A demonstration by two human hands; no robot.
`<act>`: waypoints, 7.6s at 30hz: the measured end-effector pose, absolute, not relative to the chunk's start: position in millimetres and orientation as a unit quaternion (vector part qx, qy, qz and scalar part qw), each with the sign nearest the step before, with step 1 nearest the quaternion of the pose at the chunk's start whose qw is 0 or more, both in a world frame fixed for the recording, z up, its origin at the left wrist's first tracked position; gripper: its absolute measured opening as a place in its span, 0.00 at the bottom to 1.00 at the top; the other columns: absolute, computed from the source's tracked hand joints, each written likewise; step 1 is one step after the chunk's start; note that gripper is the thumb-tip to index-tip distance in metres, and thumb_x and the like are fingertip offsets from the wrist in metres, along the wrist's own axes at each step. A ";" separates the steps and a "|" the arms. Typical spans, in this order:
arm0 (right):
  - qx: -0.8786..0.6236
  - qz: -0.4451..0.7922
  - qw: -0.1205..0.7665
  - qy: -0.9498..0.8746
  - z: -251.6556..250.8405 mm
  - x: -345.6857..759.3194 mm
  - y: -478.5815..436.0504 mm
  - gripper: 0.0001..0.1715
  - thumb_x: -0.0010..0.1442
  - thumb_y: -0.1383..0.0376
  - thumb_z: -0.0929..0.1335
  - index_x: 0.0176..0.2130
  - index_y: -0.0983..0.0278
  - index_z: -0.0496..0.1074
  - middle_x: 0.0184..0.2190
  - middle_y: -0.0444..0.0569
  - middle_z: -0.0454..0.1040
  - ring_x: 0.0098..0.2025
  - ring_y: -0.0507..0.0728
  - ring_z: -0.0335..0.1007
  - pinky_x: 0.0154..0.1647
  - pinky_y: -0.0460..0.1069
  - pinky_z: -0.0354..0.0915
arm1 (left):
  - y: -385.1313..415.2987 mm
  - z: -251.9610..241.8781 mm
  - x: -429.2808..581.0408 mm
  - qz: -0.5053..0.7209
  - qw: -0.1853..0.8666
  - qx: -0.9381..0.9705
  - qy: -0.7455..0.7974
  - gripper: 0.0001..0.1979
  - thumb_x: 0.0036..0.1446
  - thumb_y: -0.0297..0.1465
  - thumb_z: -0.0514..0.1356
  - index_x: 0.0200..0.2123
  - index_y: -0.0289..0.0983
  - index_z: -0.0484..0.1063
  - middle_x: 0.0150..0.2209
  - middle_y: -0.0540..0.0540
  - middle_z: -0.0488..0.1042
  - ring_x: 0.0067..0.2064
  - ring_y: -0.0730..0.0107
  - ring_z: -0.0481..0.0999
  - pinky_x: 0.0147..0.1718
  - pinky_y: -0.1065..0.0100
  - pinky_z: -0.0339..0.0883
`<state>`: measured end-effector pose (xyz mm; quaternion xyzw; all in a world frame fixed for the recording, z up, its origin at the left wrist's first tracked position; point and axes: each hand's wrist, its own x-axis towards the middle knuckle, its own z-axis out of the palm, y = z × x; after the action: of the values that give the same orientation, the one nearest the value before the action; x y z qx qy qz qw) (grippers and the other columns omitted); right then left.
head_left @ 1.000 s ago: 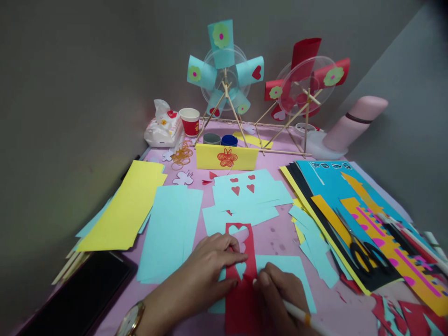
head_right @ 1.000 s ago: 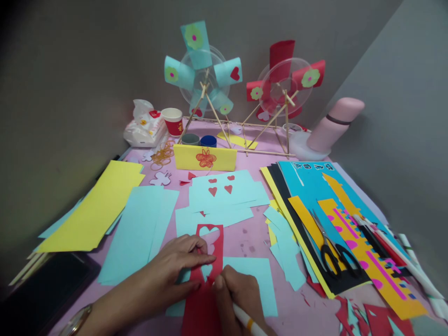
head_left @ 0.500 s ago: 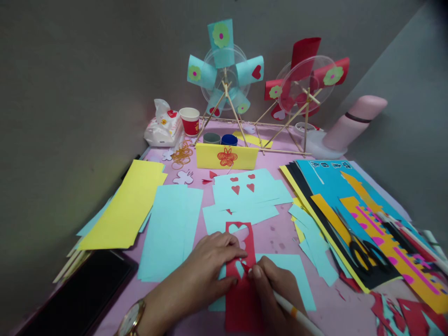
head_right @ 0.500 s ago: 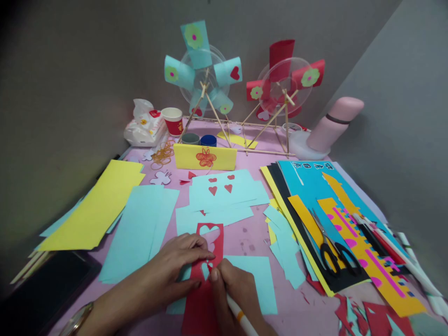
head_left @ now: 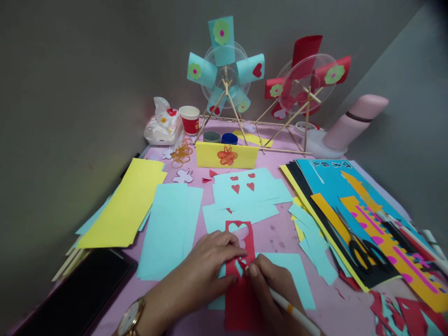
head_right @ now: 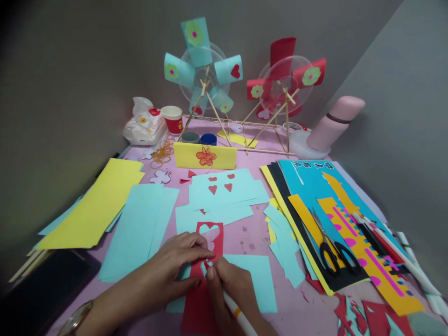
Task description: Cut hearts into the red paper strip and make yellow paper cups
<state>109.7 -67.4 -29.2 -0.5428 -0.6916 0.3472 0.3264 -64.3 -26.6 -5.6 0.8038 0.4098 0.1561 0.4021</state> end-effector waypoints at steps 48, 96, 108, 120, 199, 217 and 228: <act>-0.526 0.433 0.341 -0.648 -16.6 114.7 -71.5 0.21 0.67 0.58 0.55 0.23 0.59 0.52 0.17 0.36 0.50 0.19 0.50 0.48 0.20 0.47 0.45 | -27.0 -5.8 -64.9 0.147 0.406 0.803 0.410 0.22 0.49 0.18 0.59 0.46 0.44 0.72 0.46 0.49 0.70 0.48 0.63 0.67 0.49 0.62 0.58; -0.586 0.386 0.324 -0.635 -25.2 113.7 -73.6 0.22 0.67 0.56 0.55 0.23 0.59 0.48 0.16 0.35 0.45 0.17 0.49 0.43 0.18 0.48 0.41 | -25.9 -4.9 -64.2 0.148 0.406 0.804 0.408 0.23 0.48 0.17 0.59 0.46 0.44 0.71 0.46 0.49 0.70 0.48 0.64 0.67 0.49 0.62 0.59; -0.561 0.314 0.338 -0.687 -19.4 115.7 -73.4 0.22 0.67 0.59 0.55 0.22 0.59 0.53 0.15 0.38 0.54 0.16 0.50 0.52 0.18 0.47 0.48 | -27.1 -8.6 -65.0 0.156 0.396 0.811 0.402 0.23 0.50 0.18 0.59 0.48 0.45 0.71 0.46 0.49 0.70 0.48 0.63 0.67 0.49 0.62 0.60; -0.532 0.324 0.326 -0.711 -15.1 117.1 -71.0 0.26 0.68 0.55 0.55 0.22 0.60 0.58 0.15 0.39 0.60 0.16 0.49 0.57 0.18 0.45 0.52 | -25.5 -7.4 -64.6 0.151 0.389 0.814 0.404 0.23 0.50 0.18 0.59 0.47 0.45 0.71 0.46 0.49 0.70 0.48 0.63 0.67 0.49 0.62 0.59; -0.555 0.447 0.314 -0.627 -15.9 115.9 -72.4 0.24 0.67 0.53 0.56 0.23 0.59 0.51 0.17 0.36 0.48 0.18 0.50 0.45 0.18 0.46 0.43 | -25.2 -10.5 -65.2 0.158 0.386 0.816 0.400 0.22 0.50 0.19 0.60 0.47 0.44 0.71 0.46 0.49 0.70 0.47 0.64 0.67 0.48 0.63 0.59; -0.577 0.416 0.324 -0.623 -22.6 111.1 -72.4 0.23 0.66 0.54 0.56 0.23 0.59 0.49 0.17 0.36 0.48 0.18 0.49 0.44 0.17 0.46 0.42 | -26.1 -11.0 -64.6 0.163 0.386 0.816 0.398 0.21 0.50 0.19 0.59 0.47 0.44 0.71 0.45 0.49 0.71 0.46 0.63 0.68 0.46 0.63 0.60; -0.603 0.399 0.310 -0.617 -22.8 112.7 -73.7 0.22 0.66 0.54 0.55 0.23 0.58 0.49 0.16 0.35 0.47 0.17 0.50 0.44 0.18 0.47 0.41 | -26.1 -9.6 -65.1 0.162 0.389 0.813 0.401 0.21 0.50 0.19 0.59 0.46 0.43 0.71 0.45 0.49 0.70 0.47 0.64 0.67 0.48 0.63 0.60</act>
<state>112.7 -73.7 -22.8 -0.6034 -0.6171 0.3991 0.3096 -65.1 -26.1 -9.6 0.8134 0.4006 0.1623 0.3894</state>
